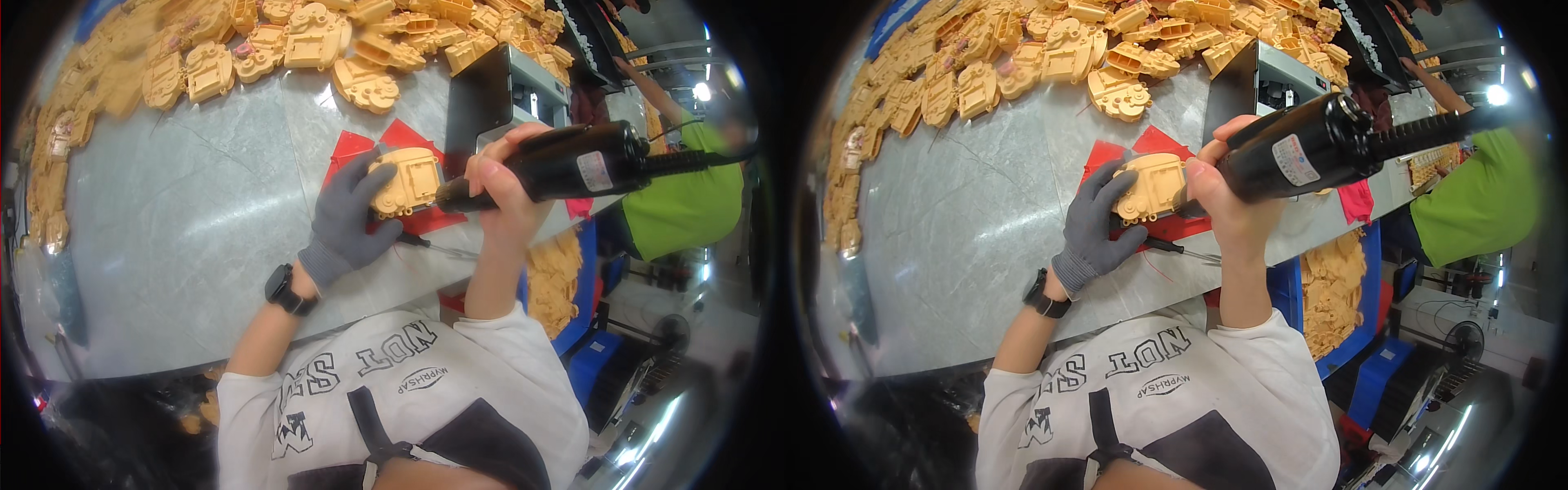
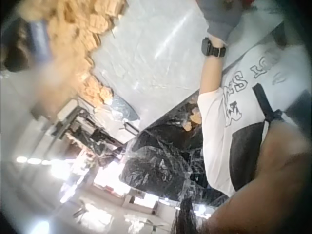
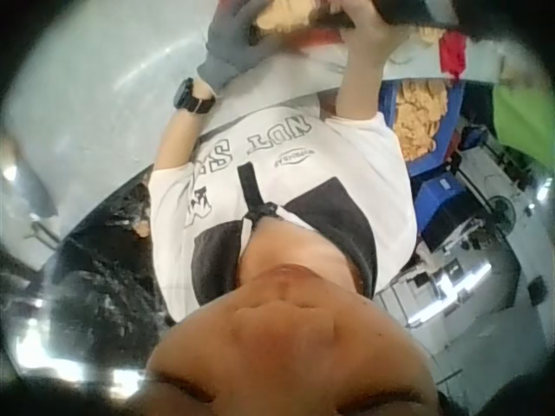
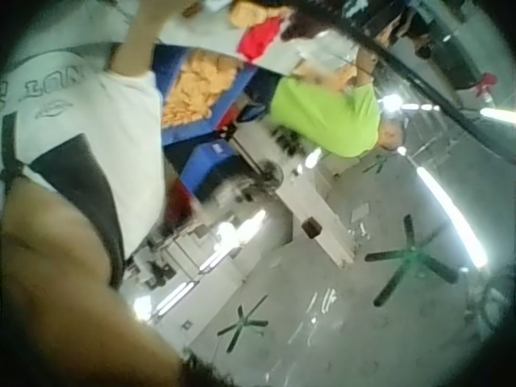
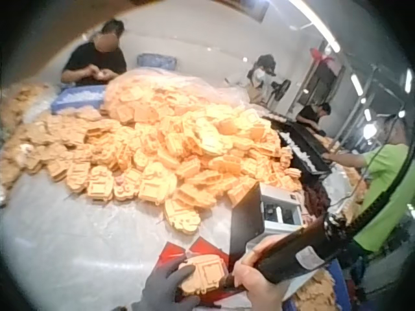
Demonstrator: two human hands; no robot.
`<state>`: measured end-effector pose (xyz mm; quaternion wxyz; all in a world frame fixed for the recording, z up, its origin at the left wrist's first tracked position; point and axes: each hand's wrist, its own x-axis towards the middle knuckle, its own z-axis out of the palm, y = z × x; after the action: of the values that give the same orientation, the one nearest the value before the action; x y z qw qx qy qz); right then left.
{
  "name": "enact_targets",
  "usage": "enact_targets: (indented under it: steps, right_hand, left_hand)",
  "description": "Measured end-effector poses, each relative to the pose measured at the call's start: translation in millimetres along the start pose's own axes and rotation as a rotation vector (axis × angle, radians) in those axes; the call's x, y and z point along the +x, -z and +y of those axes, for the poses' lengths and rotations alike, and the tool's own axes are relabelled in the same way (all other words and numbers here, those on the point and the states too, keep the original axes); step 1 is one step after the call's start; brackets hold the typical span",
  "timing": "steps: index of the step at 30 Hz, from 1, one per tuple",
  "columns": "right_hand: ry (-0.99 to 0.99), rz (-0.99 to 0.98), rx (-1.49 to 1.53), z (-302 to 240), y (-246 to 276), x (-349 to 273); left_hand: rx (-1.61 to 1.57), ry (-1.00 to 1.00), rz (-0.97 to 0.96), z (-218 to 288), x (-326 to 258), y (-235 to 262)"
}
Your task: The person picks up plastic casings from a pile, places them onto a jig, and drives screws into them using an electric screwdriver.
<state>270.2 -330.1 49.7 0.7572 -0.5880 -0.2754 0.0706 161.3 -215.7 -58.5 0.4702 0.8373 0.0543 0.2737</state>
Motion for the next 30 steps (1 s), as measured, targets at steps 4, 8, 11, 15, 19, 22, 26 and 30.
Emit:
enact_targets:
  steps: [4, 8, 11, 15, 19, 22, 26, 30]
  right_hand:
    - [0.025, -0.041, 0.03, 2, 4, 2]
    - [-0.017, -0.064, 0.039, 4, 2, 3]
    - [-0.036, -0.098, 0.045, 4, 1, 4]
    - [-0.021, -0.084, 0.001, 5, 4, 0]
    - [0.126, -0.104, -0.055, 9, 8, -6]
    - [0.187, 0.079, 0.104, -14, 38, -4]
    - [0.371, 0.357, -0.013, -49, 85, 11]
    - [0.336, 0.352, -0.046, -28, 86, 34]
  left_hand:
    - [-0.008, 0.0, 0.001, -1, 0, -1]
    - [0.01, -0.003, -0.006, -3, 1, 1]
    - [-0.006, -0.009, -0.007, -4, 3, 2]
    - [-0.036, -0.015, -0.022, -1, 6, 2]
    - [-0.049, -0.063, 0.009, -13, 0, -1]
    - [-0.041, -0.091, 0.058, -17, 7, 0]
    - [-0.047, -0.054, 0.031, -5, 1, -2]
    - [-0.054, -0.045, 0.066, -13, 2, -4]
